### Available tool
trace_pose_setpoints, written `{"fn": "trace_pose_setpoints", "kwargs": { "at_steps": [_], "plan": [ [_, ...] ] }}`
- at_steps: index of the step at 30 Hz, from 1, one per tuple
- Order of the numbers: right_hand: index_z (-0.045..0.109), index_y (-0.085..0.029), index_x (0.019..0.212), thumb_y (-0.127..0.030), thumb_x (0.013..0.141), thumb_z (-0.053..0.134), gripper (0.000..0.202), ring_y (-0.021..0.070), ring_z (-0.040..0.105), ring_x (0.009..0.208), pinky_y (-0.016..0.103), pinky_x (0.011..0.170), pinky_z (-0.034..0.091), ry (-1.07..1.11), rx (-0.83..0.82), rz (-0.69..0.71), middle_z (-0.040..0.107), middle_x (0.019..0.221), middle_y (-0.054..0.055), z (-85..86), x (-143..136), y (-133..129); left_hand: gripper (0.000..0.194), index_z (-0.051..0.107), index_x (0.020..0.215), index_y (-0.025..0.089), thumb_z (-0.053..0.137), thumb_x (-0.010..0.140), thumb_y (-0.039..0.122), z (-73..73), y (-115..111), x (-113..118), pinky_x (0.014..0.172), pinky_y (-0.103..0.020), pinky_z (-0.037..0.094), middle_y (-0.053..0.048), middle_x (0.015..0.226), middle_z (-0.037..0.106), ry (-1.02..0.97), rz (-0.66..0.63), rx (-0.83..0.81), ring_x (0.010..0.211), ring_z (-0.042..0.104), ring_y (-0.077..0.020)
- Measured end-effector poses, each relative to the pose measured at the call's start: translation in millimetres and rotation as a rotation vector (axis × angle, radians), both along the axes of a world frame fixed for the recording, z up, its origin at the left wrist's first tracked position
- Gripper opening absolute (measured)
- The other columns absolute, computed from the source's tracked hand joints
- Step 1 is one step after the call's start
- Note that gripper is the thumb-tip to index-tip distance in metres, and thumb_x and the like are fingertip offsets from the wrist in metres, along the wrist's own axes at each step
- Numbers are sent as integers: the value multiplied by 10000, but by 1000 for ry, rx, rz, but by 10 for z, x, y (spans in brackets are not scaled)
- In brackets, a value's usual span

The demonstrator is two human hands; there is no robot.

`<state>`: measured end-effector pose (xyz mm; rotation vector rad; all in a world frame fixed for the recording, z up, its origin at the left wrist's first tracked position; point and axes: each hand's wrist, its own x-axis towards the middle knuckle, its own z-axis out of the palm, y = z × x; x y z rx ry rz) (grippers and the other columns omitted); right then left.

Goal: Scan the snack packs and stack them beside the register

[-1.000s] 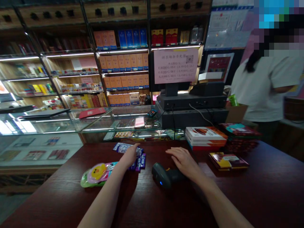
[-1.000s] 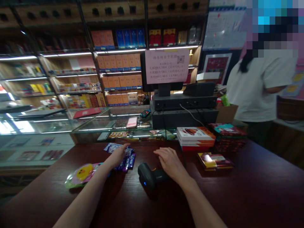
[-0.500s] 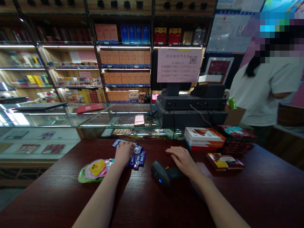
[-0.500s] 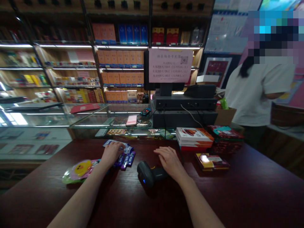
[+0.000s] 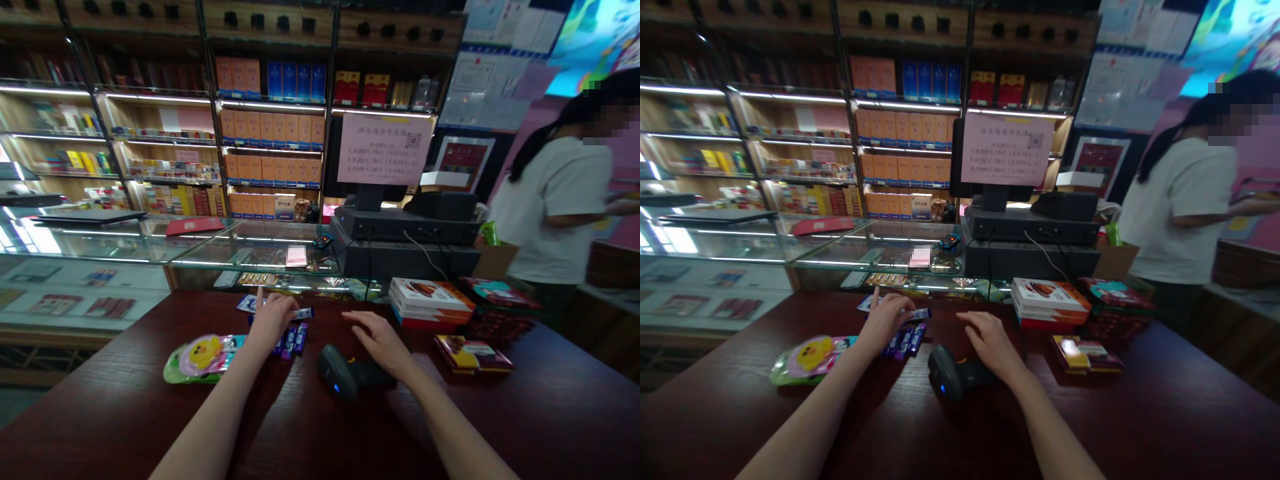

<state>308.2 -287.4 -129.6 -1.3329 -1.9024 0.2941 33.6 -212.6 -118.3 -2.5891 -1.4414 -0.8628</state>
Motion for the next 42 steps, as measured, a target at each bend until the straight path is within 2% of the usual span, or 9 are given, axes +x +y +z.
{"fn": "trace_pose_setpoints", "kwargs": {
  "at_steps": [4, 7, 14, 21, 25, 30, 35, 42],
  "plan": [
    [636, -284, 1288, -259, 897, 580, 395, 235, 653, 1121, 448, 1046, 450, 115, -42, 32, 734, 1169, 49, 139, -118, 10, 63, 672, 940, 288, 632, 907, 253, 17, -86, 160, 1215, -609, -46, 34, 970, 730, -104, -143, 64, 1087, 602, -198],
    [600, -286, 1325, -301, 885, 619, 441, 237, 660, 1117, 437, 1028, 467, 200, -62, 22, 735, 1173, 46, 110, -172, 36, 57, 663, 959, 284, 634, 913, 268, -19, -150, 281, 1221, -587, -89, 44, 968, 737, -160, -239, 91, 1140, 586, -192],
    [723, -270, 1144, -354, 864, 640, 304, 242, 687, 946, 400, 903, 520, 221, -8, -40, 747, 1020, 52, 52, -184, 4, 68, 665, 975, 277, 614, 930, 279, -41, -288, 476, 1237, -573, -76, 46, 977, 740, -187, -315, 95, 1180, 575, -178],
    [755, -234, 966, -418, 837, 673, 239, 245, 691, 879, 363, 826, 529, 432, -34, -103, 754, 934, 56, 20, -131, -17, 189, 642, 1130, 279, 563, 958, 295, -76, -333, 536, 1239, -595, -44, 2, 1083, 737, -224, -313, 162, 1230, 561, -199],
    [746, -208, 925, -467, 768, 741, 303, 246, 701, 853, 357, 804, 531, 654, -64, -128, 767, 886, 55, -19, -23, 22, 281, 605, 1211, 272, 607, 933, 310, -75, -307, 478, 1237, -600, -35, -12, 1168, 719, -214, -273, 175, 1259, 545, -212],
    [750, -197, 919, -500, 680, 815, 392, 252, 712, 839, 369, 794, 546, 801, -79, -157, 780, 866, 63, -26, 116, 44, 317, 595, 1225, 279, 640, 913, 305, -82, -221, 363, 1239, -593, -18, -19, 1194, 709, -206, -210, 207, 1248, 550, -218],
    [752, -195, 891, -517, 640, 836, 417, 254, 714, 816, 374, 775, 554, 839, -77, -173, 781, 840, 64, -21, 162, 57, 301, 600, 1211, 278, 639, 913, 298, -82, -178, 318, 1243, -579, 35, -22, 1181, 710, -204, -184, 243, 1233, 559, -214],
    [748, -207, 905, -512, 652, 826, 404, 259, 716, 835, 375, 777, 552, 836, -71, -188, 782, 848, 55, -15, 192, 40, 312, 607, 1215, 273, 646, 906, 298, -35, -199, 298, 1240, -582, 81, -34, 1186, 709, -190, -163, 266, 1220, 568, -218]
  ]
}}
